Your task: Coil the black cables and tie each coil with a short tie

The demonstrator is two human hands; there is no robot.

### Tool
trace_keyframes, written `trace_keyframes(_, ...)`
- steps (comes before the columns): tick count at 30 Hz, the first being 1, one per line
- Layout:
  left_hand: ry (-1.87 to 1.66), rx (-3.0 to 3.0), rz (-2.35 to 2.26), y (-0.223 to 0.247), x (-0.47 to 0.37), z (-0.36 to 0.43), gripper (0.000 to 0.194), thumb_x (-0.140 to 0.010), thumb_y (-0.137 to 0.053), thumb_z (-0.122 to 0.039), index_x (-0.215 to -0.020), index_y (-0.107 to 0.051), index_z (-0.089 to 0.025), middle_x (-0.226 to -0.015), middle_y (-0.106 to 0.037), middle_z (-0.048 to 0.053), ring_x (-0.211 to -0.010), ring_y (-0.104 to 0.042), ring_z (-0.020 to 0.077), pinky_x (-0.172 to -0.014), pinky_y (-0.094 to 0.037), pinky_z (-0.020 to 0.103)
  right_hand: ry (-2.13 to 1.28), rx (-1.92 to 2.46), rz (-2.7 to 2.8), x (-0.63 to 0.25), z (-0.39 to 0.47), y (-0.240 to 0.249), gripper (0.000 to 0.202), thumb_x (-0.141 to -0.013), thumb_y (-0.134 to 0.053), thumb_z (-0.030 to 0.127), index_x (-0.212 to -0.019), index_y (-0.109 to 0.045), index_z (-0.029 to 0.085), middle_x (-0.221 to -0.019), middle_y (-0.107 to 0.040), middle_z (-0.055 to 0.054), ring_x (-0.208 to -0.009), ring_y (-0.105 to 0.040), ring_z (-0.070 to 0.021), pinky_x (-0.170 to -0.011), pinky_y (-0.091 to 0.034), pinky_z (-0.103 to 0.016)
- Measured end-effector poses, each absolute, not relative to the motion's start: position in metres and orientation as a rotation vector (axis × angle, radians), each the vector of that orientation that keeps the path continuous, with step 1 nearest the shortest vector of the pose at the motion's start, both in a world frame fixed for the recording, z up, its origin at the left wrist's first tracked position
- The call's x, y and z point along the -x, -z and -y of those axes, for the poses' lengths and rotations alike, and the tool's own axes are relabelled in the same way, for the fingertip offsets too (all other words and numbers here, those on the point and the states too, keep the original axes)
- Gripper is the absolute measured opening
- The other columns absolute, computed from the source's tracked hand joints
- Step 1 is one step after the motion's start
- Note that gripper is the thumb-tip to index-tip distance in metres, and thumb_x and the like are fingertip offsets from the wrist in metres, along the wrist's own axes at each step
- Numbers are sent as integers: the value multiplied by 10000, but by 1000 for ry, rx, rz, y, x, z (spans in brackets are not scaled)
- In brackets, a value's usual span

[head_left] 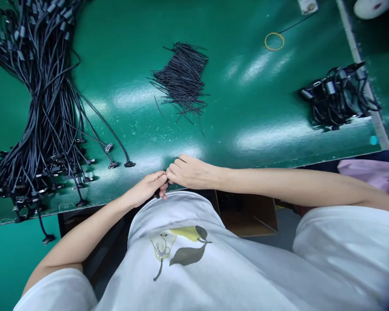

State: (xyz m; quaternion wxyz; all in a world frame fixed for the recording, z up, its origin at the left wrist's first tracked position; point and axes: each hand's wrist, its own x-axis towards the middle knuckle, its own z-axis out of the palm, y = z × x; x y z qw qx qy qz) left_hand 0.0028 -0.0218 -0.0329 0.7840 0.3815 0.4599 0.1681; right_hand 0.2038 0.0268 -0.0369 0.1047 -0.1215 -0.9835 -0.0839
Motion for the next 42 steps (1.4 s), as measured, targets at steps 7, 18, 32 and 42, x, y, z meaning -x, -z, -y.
trace_keyframes(7,-331,-398,-764,26,1,21,363,-825,-696,-449,-893,-672,-93,-660,-428,-16,-588,-413,93,-582,-417,242,354,104,2748,-215,-46,21,210,-1007,-392,239,-847,-512,175,-648,-467,35,-562,-412,-123,-558,-185,-304)
trace_keyframes(18,-811,-482,-1122,29,10,30,394,-750,-766,-474,-706,-577,-131,-605,-386,-48,-506,-304,56,-466,-282,191,-303,1137,2460,-249,-96,24,299,-1012,-363,350,-999,-605,176,-944,-654,-66,-879,-583,-171,-765,-415,-300)
trace_keyframes(32,-939,-621,-1004,21,-13,20,361,-813,-710,-470,-975,-573,-178,-609,-408,-64,-494,-341,67,-459,-317,182,-933,1560,2031,-228,-57,30,69,-881,-488,240,-862,-521,182,-825,-631,-52,-731,-574,-156,-695,-424,-282)
trace_keyframes(42,-1094,-789,-1161,36,-11,24,292,-892,-607,-424,-1014,-644,-162,-637,-421,-46,-534,-375,87,-506,-354,220,-945,1078,2128,-169,-13,39,105,-904,-538,200,-907,-635,159,-802,-623,-16,-695,-548,-106,-660,-405,-239)
